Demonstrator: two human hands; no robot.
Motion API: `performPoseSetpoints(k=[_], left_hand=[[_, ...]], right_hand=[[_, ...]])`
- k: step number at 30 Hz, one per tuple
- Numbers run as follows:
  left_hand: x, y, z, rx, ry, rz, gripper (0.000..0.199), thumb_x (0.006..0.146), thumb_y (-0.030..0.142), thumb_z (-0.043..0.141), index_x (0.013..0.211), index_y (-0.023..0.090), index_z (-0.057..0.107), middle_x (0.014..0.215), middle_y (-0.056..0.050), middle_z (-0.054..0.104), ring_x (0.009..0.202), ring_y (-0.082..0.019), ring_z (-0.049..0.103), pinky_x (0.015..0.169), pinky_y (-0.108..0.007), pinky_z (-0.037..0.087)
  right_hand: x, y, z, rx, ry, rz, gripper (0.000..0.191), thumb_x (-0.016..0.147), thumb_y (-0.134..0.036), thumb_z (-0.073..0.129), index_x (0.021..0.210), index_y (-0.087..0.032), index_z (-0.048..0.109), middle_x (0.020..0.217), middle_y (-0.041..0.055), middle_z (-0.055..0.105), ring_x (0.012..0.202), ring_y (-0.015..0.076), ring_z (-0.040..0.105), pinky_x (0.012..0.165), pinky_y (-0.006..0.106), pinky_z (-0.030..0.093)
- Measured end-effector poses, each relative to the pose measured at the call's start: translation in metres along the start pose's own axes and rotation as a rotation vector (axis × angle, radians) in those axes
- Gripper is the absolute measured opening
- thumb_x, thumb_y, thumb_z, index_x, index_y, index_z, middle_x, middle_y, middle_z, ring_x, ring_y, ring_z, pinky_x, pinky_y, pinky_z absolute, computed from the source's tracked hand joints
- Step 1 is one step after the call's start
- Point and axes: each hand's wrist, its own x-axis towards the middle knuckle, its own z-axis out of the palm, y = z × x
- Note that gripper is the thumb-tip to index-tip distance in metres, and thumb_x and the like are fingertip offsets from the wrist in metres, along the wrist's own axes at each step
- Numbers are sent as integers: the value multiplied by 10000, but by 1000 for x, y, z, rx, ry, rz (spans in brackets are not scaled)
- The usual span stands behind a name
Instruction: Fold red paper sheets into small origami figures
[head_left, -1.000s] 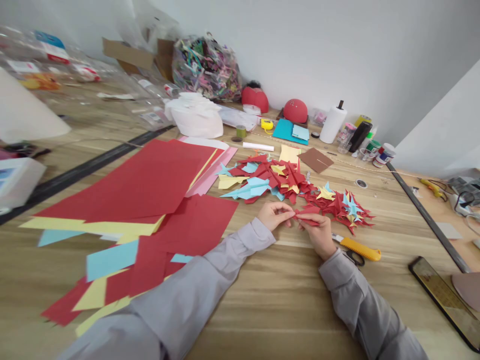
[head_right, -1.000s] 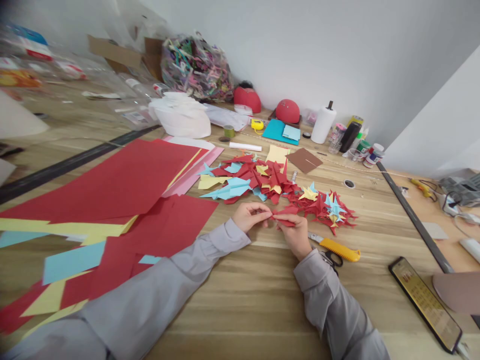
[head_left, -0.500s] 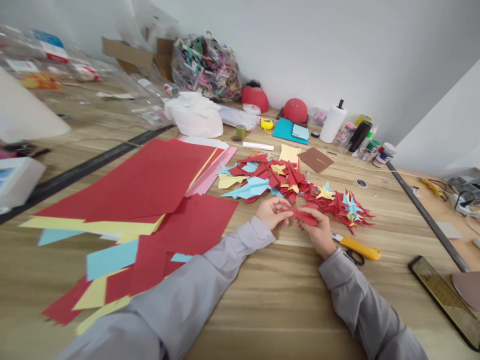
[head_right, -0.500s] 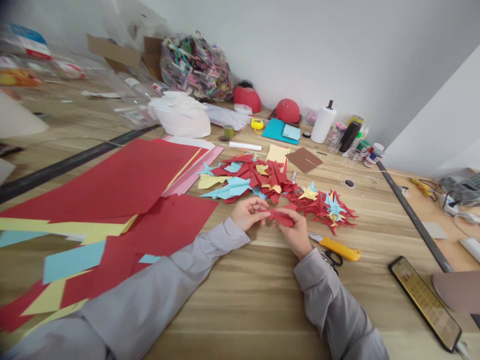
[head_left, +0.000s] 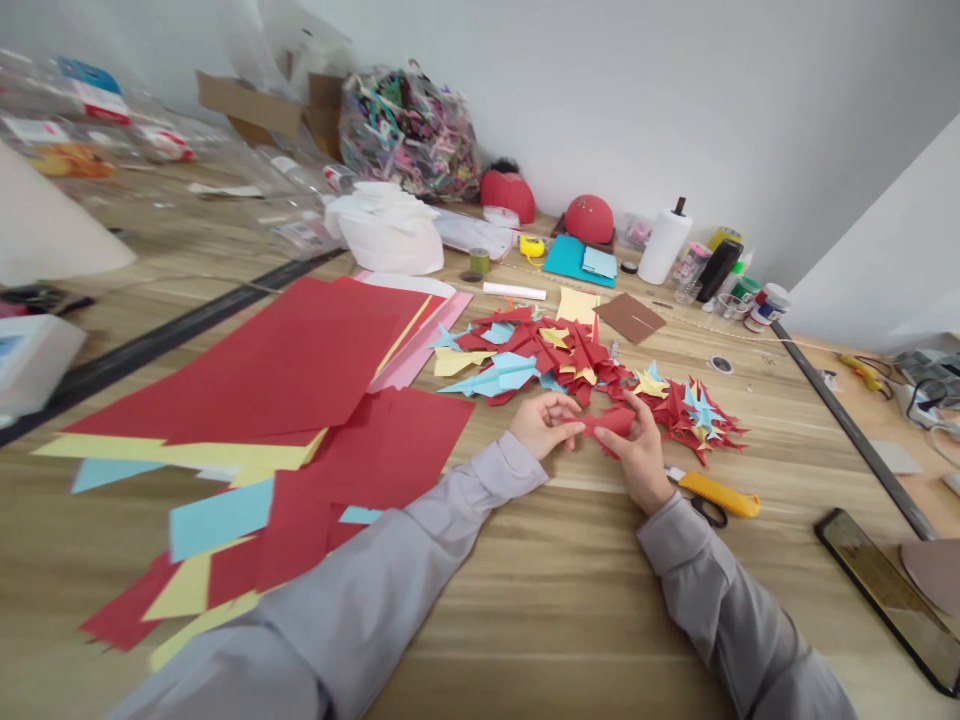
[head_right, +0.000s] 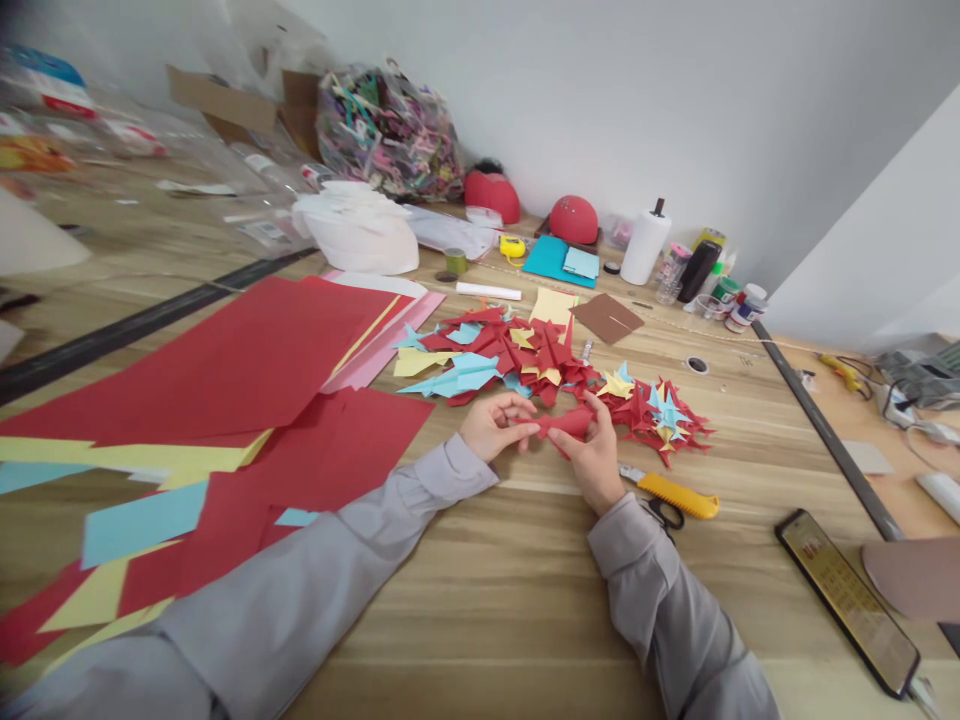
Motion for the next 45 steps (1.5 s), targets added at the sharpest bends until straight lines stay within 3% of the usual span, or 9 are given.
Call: performPoseSetpoints(k=[6,10,14,16,19,28,34,41,45], left_hand=[[-1,3,1,-43,77,24,467,558,305,773,912,129,525,528,39,603,380,-106,552,424,-219,440],[0,5,1,-89,114,0,487,521,297,794,892,127,529,526,49,600,372,-100,542,415,-217,436],[1,2,1,-81,113,-9,426,466,302,820,737,121,545,516,24,607,347,-92,522,382,-211,414],[1,0,2,-51,80,-10,403,458,300,825,699,116,559,519,9,614,348,-93,525,379,-210,413],[0,-1,3,-22,53,-9,387,450,304,830,684,110,590,514,1,620,350,-92,533,381,-204,416],[-5,9,5,81,58,-62,341,460,350,824,604,110,630,348,22,537,285,-73,453,346,-193,362],[-6,7,6,79,37,-73,328,504,369,801,573,110,611,311,30,501,264,-59,412,329,-181,308],[-4,6,7,28,10,-51,351,503,389,795,650,119,625,410,12,585,352,-98,522,419,-219,419],[-3,5,5,50,-3,-56,321,524,377,788,614,121,615,382,12,565,336,-90,502,417,-213,405]], right_hand=[[-1,-2,-1,-123,0,-52,683,556,-294,797,1173,-215,515,1041,57,630,850,178,618,752,301,512],[-2,-5,-2,-216,-134,18,686,529,-278,813,1154,-207,538,768,6,670,694,171,630,655,294,514],[-2,-6,-1,-194,-171,33,341,595,-334,769,878,-183,654,768,23,694,705,158,639,673,285,504],[-2,-5,-1,-165,-195,62,259,628,-366,742,779,-171,660,739,27,698,656,146,631,634,275,496],[-1,-3,-1,-175,-253,84,251,624,-380,744,719,-165,655,654,14,679,572,127,597,561,251,466],[0,-1,-5,-203,-357,96,267,668,-419,705,730,-166,647,652,-3,662,565,102,565,539,218,424],[-1,-3,-3,-189,-316,123,300,629,-438,727,676,-160,626,569,-17,623,480,81,504,483,210,383],[-1,-6,-2,-216,-344,111,317,648,-473,701,675,-164,638,552,-18,616,446,76,472,450,207,355],[-1,-6,-2,-241,-323,101,299,640,-462,711,664,-170,649,576,-13,625,481,85,491,455,204,355]])
